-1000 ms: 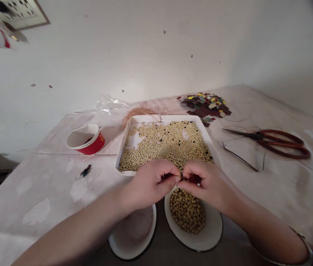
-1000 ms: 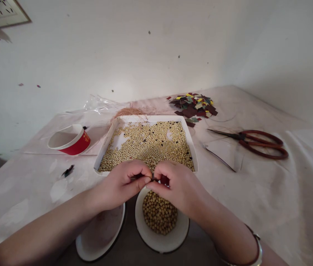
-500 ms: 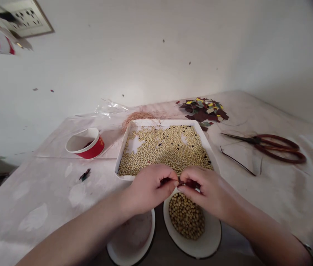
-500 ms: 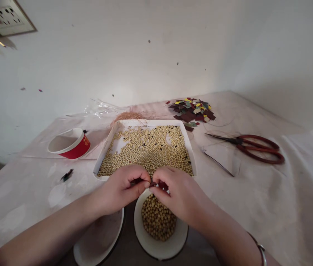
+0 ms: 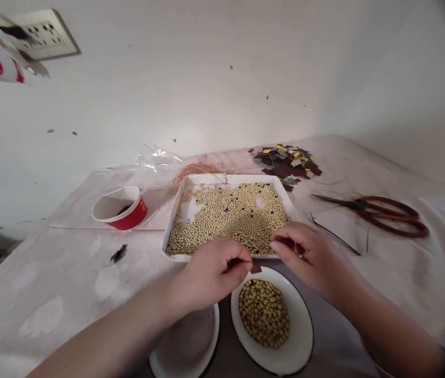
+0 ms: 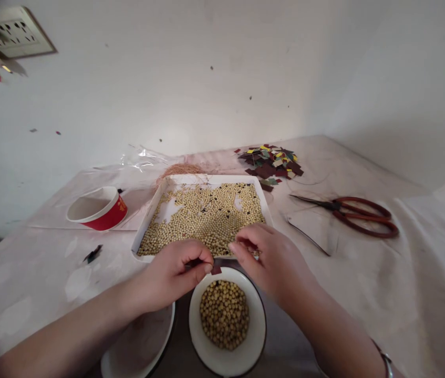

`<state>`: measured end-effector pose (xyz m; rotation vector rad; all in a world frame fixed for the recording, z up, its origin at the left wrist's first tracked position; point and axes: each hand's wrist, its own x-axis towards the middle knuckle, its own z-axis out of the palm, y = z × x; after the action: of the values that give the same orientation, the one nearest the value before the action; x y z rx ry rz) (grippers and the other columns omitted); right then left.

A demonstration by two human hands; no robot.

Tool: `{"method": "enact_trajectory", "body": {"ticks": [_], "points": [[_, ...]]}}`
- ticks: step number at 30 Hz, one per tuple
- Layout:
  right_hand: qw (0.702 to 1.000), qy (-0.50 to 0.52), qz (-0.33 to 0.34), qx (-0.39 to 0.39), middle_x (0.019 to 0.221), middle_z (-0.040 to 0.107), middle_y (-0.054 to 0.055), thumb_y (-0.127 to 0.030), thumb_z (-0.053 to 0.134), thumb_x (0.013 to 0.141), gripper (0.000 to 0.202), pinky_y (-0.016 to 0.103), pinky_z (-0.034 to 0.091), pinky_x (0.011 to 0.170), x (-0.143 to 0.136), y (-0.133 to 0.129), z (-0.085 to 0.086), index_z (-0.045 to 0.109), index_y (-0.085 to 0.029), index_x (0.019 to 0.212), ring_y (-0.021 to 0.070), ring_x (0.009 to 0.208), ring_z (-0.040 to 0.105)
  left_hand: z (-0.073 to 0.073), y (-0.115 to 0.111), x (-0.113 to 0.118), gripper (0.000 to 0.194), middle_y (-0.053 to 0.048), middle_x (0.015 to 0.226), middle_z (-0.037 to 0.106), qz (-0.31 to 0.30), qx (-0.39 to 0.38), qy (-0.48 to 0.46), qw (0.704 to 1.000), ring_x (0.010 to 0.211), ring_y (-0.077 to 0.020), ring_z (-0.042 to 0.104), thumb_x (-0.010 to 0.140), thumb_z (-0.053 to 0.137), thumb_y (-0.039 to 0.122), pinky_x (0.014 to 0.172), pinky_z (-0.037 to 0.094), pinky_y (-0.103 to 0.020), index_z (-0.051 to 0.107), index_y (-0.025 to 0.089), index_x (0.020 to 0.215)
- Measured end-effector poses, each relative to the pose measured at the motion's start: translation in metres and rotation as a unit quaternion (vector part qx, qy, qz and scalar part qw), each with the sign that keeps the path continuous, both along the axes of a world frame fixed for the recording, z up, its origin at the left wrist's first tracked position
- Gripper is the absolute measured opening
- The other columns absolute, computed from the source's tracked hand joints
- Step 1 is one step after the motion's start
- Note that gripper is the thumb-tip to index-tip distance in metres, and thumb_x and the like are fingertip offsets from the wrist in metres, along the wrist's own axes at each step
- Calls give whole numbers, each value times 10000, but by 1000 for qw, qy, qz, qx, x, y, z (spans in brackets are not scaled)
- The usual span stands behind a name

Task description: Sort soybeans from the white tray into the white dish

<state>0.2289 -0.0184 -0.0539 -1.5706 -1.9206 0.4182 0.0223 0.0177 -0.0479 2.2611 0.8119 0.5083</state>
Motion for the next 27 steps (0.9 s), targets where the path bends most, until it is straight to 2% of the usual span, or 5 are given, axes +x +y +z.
{"method": "enact_trajectory", "body": {"ticks": [3, 10, 19, 23, 27], "points": [[997, -10, -76, 25, 866, 629, 81, -327, 482, 837, 186, 322, 438, 673, 2, 13, -16, 587, -178, 872, 208, 799, 583, 1, -1, 0, 107, 13, 736, 612, 4, 0, 10, 1000, 710, -101, 539, 806, 489, 144, 655, 389, -228, 580, 172, 756], [998, -34, -30, 48, 825, 637, 53, -253, 485, 830, 146, 324, 446, 687, 0, 29, -35, 620, -198, 820, 195, 776, 581, 4, -1, 0, 139, 2, 725, 609, 25, -16, 22, 999, 699, -112, 532, 820, 474, 190, 642, 383, -230, 585, 167, 740], [979, 78, -88, 167, 903, 629, 74, -302, 513, 828, 180, 346, 441, 793, 12, 39, -45, 600, -178, 924, 212, 875, 562, 11, 2, -5, 211, -15, 710, 574, 73, -138, -75, 985, 658, -105, 486, 848, 478, 303, 613, 370, -221, 546, 143, 729], [959, 155, -167, 169, 953, 619, 97, -348, 494, 826, 254, 346, 449, 787, 20, 42, -47, 601, -162, 962, 226, 907, 556, 34, 0, -25, 228, -4, 688, 541, 135, -121, -104, 978, 656, -108, 470, 826, 521, 345, 597, 360, -212, 535, 150, 707], [941, 208, -221, 153, 924, 635, 119, -373, 466, 818, 317, 344, 471, 724, 28, 50, -56, 609, -127, 960, 223, 817, 584, 45, -15, -68, 242, -5, 714, 554, 243, -96, -130, 957, 713, -129, 495, 827, 525, 384, 632, 377, -212, 542, 168, 720]]}}
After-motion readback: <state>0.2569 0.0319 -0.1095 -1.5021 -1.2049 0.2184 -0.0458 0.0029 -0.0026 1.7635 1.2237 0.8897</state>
